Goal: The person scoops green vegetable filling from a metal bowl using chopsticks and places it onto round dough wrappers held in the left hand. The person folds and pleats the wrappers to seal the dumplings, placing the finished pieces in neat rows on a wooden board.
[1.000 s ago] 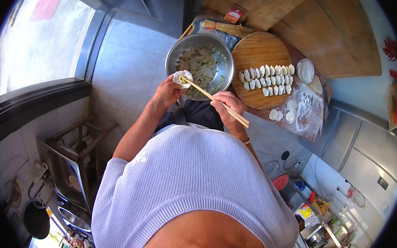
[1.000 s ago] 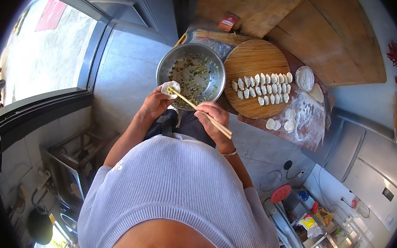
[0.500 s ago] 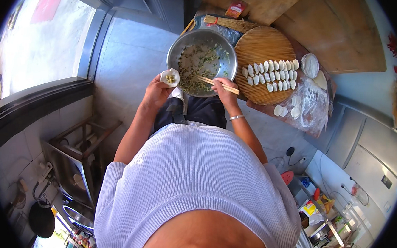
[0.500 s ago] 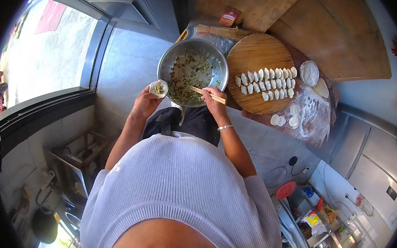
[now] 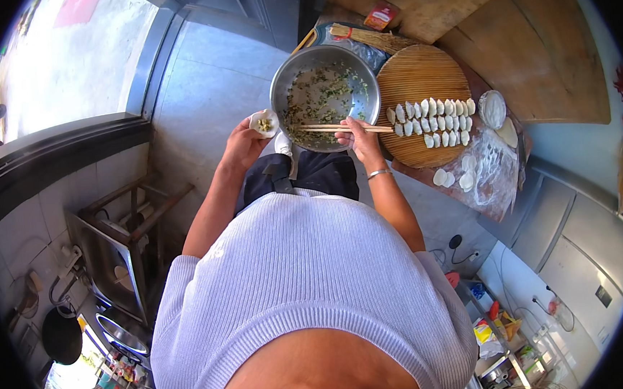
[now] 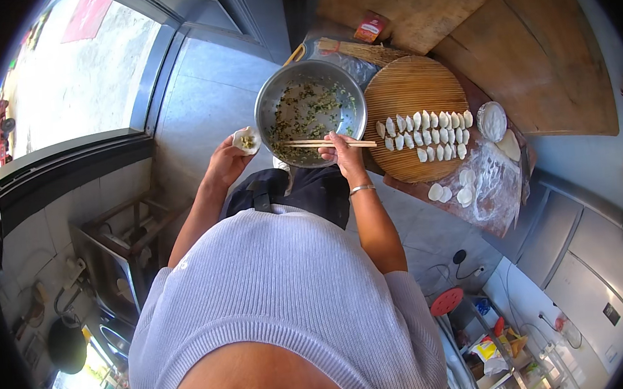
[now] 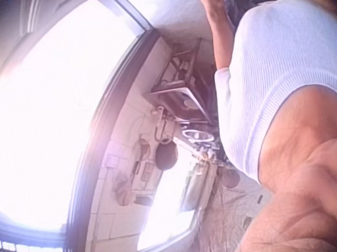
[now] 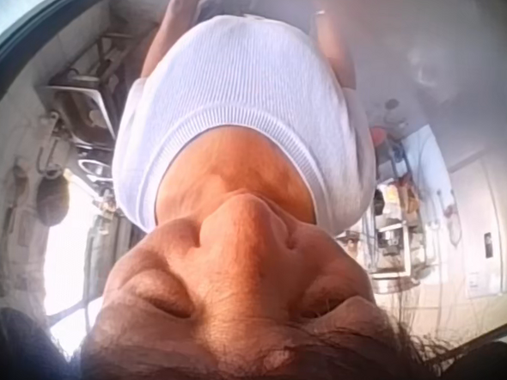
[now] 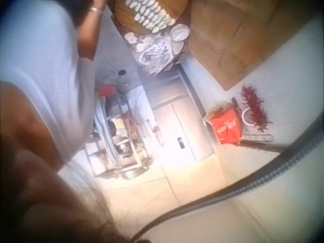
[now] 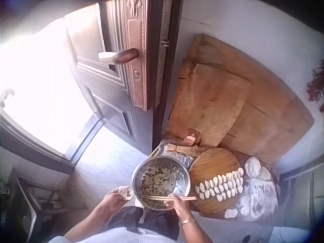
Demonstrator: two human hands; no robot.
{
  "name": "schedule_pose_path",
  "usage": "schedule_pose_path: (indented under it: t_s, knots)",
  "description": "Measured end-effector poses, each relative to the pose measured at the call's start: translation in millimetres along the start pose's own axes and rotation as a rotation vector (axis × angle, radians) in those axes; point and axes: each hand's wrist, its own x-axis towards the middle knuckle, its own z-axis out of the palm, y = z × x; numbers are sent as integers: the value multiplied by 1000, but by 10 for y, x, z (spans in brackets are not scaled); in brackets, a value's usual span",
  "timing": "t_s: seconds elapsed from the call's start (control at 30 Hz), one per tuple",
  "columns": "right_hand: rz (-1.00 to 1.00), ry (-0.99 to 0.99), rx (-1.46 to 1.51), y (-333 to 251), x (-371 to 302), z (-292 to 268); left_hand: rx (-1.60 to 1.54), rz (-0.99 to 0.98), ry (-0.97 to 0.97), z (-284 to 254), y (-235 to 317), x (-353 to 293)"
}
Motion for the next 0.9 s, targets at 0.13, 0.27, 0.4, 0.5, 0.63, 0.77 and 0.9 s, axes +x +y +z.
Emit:
schedule_pose_path:
  t_s: [0.13,0.27,0.4,0.5,0.63,0.77,0.9]
  knots:
    - [32,5,89,12,-22,-33,13,-7,-5,-13,-31,21]
    - [65,30,181,53,-27,-49,42,-20,12,-24,-41,29]
    - [79,48,245,45,-47,-51,54,-31,27,-61,-67,53]
    - [62,65,253,65,-47,-85,48,-33,33,-102,-107,90]
    - [27,67,237,23,-99,-75,19,-39,42,-135,-130,113]
    - [-28,13,281,-74,-203,-28,54,-45,31,-128,-121,113]
    - [-120,61,147,-119,-273,31,57,-42,28,-134,-128,123]
